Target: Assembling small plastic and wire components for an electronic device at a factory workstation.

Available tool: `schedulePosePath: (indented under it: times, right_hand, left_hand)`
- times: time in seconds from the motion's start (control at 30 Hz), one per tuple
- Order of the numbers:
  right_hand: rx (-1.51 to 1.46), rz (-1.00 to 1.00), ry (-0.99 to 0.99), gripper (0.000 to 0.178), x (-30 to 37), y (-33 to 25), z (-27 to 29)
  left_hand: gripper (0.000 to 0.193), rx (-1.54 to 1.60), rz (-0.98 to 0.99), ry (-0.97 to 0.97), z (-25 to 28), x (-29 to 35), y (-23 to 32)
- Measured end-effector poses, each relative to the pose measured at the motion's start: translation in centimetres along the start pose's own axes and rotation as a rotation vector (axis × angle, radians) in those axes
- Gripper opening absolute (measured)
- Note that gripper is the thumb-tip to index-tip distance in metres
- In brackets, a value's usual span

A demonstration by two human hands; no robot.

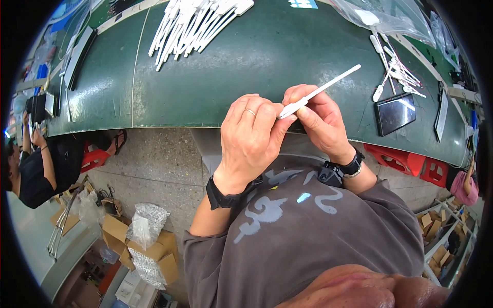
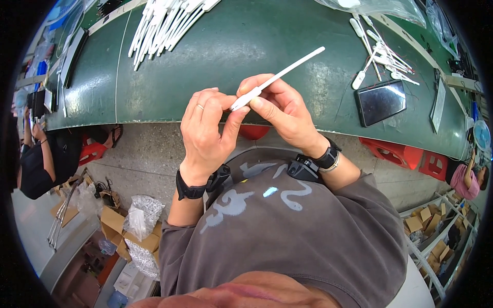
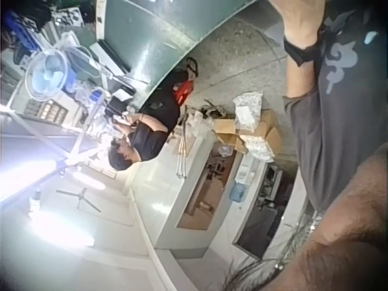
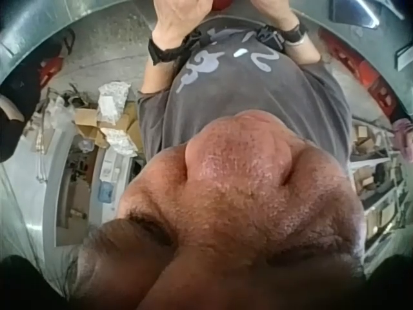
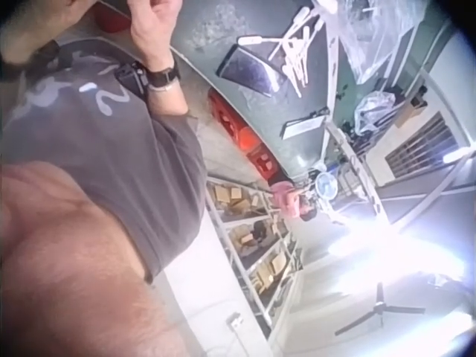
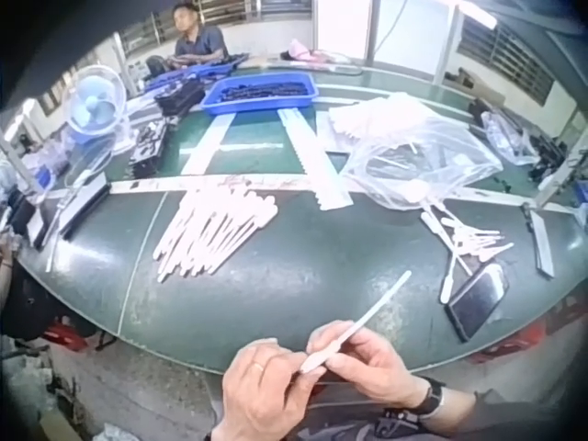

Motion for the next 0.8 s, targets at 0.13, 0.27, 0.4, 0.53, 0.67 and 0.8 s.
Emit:
schedulePosePath:
  times: [0.13, 0.27, 0.4, 0.53, 0.67, 0.8]
  right_hand:
    - [0.061, -0.017, 0.005, 0.018, 0.0, -0.7, 0.0]
    - [0.09, 0.002, -0.028, 0.018, 0.0, -0.6, -0.2]
    - [0.117, 0.044, -0.073, 0.017, 0.4, 0.1, -0.2]
    - [0.099, 0.073, -0.07, 0.016, 0.4, 0.7, 0.1]
    - [0.029, 0.018, -0.061, 0.018, 0.0, 1.4, 0.2]
    - [-0.131, -0.091, -0.01, 0.022, 0.1, 1.1, -0.3]
  left_hand:
    - [0.019, 0.041, -0.023, 0.045, 0.1, -0.1, 0.3]
    - [0.019, 0.031, -0.048, 0.049, 0.3, 0.0, 0.3]
    - [0.019, 0.026, -0.054, 0.06, 0.2, 1.0, 0.1]
    - [0.02, 0.041, -0.071, 0.077, -0.3, 1.3, 0.0]
    - [0.019, -0.007, -0.106, 0.118, -0.7, 1.5, -0.5]
    - [0.02, 0.039, 0.032, 0.164, -0.6, 2.0, -0.5]
Point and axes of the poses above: each hand's wrist, its own x-axis away from the middle knuckle, its own z-axis out of the back of the hand, y = z × x, the point moved 4 cm from there along -x, towards the middle knuckle, and after that the axes turned 11 degrees about y, right-handed, at the moved point
